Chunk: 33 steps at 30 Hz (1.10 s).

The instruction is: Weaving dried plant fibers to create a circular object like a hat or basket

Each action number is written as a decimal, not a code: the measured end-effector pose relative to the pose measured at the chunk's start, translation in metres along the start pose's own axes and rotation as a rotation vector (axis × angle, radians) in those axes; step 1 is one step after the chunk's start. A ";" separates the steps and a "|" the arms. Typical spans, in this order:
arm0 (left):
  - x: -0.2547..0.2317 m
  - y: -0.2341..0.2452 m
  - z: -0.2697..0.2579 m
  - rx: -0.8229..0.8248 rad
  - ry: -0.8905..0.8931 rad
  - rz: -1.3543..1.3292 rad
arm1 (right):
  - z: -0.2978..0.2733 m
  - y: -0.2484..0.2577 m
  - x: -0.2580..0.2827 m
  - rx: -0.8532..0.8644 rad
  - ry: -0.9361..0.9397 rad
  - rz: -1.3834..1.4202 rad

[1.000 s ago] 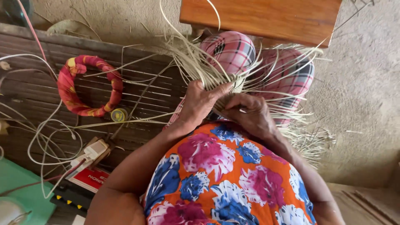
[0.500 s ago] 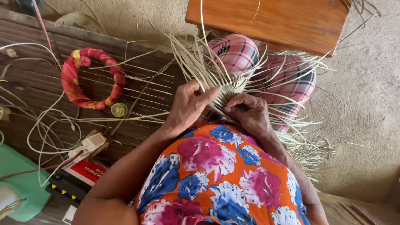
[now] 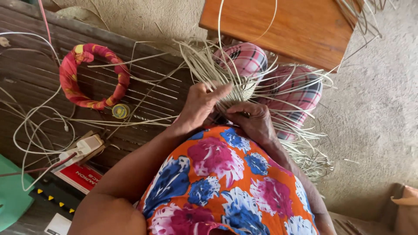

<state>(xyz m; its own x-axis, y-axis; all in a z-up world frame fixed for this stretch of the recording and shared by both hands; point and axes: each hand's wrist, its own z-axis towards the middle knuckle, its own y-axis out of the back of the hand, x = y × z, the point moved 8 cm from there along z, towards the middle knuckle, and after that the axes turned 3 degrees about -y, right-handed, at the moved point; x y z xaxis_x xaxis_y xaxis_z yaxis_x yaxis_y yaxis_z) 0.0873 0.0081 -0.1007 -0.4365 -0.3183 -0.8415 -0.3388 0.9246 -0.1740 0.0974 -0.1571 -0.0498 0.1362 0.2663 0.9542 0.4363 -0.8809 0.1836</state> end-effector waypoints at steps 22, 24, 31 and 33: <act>-0.063 0.018 -0.007 0.295 -0.221 0.091 | 0.040 0.011 -0.026 -0.082 -0.074 0.084; -0.071 0.015 -0.007 0.355 -0.312 0.160 | 0.037 0.012 -0.027 -0.090 -0.071 0.136; -0.084 0.014 -0.023 0.186 -0.648 0.468 | 0.035 0.015 -0.009 -0.068 -0.076 0.283; -0.083 0.016 -0.030 0.123 -0.733 0.562 | 0.034 0.009 0.002 -0.048 -0.080 0.286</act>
<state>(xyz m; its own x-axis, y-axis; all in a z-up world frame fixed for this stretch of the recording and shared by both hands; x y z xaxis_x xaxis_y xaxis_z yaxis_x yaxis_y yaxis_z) 0.0932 0.0431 -0.0180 0.1396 0.3551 -0.9243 -0.1282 0.9321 0.3388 0.1322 -0.1510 -0.0542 0.3179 0.0333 0.9476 0.3281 -0.9415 -0.0770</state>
